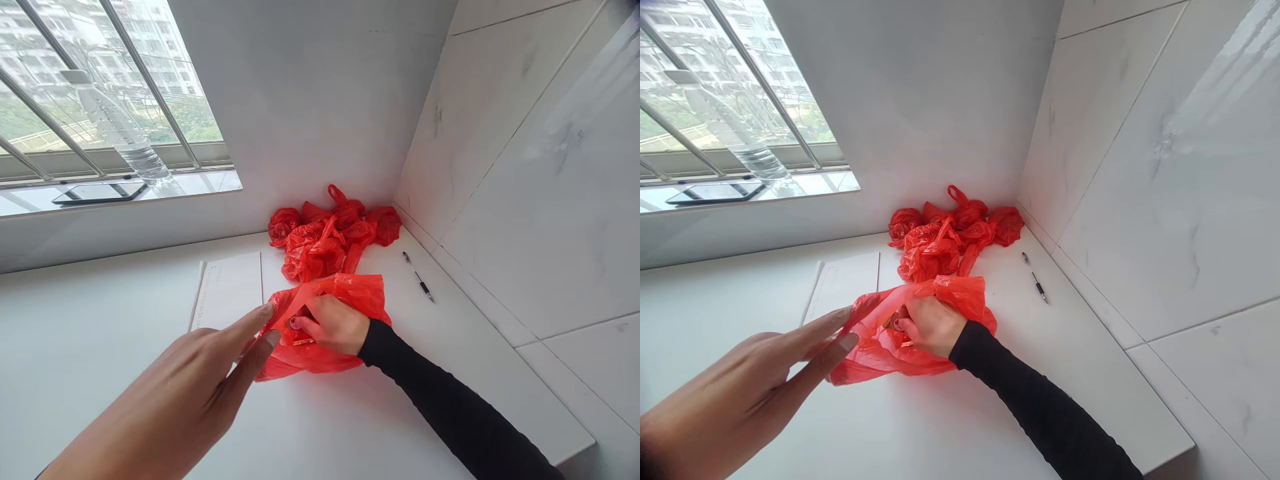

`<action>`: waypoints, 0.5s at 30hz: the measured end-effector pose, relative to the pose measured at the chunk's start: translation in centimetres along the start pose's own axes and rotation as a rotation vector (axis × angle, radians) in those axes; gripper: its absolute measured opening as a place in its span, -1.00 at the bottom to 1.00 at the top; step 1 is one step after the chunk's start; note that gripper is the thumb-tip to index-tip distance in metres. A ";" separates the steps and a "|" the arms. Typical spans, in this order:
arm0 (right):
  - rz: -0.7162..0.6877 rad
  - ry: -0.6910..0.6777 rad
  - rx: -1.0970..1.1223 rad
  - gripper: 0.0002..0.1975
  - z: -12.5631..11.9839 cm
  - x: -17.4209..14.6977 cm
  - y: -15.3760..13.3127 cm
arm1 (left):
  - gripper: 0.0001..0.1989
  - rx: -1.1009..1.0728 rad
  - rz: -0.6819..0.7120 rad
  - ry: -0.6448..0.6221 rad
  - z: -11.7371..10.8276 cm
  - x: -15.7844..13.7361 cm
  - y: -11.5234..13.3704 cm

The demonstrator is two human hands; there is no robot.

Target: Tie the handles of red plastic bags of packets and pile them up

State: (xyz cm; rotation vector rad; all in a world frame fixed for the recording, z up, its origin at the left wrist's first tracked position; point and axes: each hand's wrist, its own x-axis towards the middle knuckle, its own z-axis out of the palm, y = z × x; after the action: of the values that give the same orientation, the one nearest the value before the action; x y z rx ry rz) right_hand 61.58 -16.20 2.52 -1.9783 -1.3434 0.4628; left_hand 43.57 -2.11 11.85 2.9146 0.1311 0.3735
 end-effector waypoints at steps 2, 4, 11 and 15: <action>0.053 0.015 0.070 -0.89 -1.0 -0.1 0.1 | -0.48 0.000 -0.039 -0.029 0.0 -0.1 -0.2; 0.072 0.017 0.066 -0.86 -1.9 -0.2 0.4 | -0.47 -0.008 -0.090 -0.051 0.0 -0.3 -0.5; 0.106 0.028 0.066 -0.94 -3.4 -0.5 1.0 | -0.45 -0.090 -0.175 -0.107 -0.1 0.2 -0.8; 0.066 0.034 0.253 -0.88 -3.9 -0.6 0.5 | -0.45 -0.165 -0.234 -0.096 -0.8 1.8 0.1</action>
State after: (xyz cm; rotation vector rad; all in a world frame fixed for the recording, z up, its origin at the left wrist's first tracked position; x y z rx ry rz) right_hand 64.16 -18.21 4.86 -1.8162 -1.1407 0.5971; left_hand 45.14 -1.86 13.10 2.7088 0.4026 0.1959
